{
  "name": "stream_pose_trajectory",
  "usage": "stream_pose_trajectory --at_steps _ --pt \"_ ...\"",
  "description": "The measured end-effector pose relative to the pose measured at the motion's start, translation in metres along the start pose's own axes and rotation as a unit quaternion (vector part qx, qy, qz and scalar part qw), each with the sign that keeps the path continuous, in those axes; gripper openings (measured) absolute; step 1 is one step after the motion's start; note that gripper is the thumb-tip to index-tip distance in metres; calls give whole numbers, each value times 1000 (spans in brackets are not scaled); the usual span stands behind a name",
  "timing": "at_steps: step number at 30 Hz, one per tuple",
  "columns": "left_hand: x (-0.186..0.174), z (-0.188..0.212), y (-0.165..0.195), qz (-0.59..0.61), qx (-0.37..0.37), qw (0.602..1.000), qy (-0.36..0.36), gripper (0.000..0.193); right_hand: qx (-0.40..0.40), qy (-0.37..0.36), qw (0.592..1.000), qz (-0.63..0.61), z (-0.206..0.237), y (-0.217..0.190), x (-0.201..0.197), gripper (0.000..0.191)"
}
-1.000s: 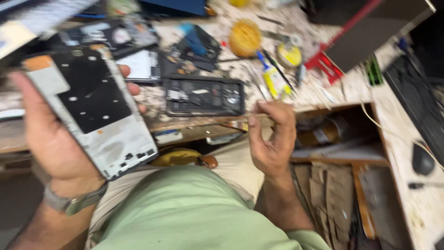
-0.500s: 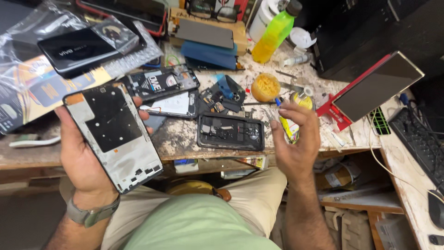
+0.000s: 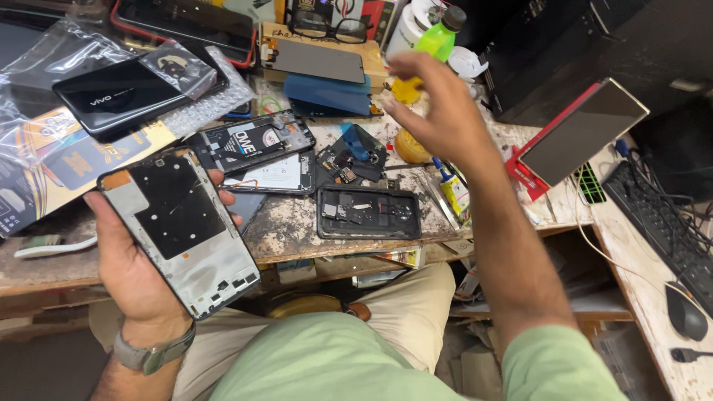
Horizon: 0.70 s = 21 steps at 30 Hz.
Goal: The person applies adhesive to the edges of a smartphone frame, then aligns and attaches a new screen. They connect internal ribbon cables and use a screwdriver to secure components inside the phone.
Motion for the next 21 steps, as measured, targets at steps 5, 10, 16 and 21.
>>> stream_pose_trajectory --at_steps 5,10,16,21 --pt "3 11 1 -66 17 998 -5 77 -17 -122 990 70 -59 34 25 74" --pt "3 21 4 -52 12 998 26 78 61 -203 974 85 -88 50 41 85" --pt "2 25 3 -83 3 996 17 81 148 -231 959 71 -98 56 49 92" --pt "1 26 0 -68 -8 998 11 81 90 -221 965 111 -105 64 56 93"
Point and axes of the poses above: each hand's wrist, its own z-axis away from the middle knuckle, its own x-axis out of the palm, y = z × x, the point moved 1 cm from there along -z, towards the middle knuckle, and after that the axes turned 4 degrees about -z, right-handed, at the moved point
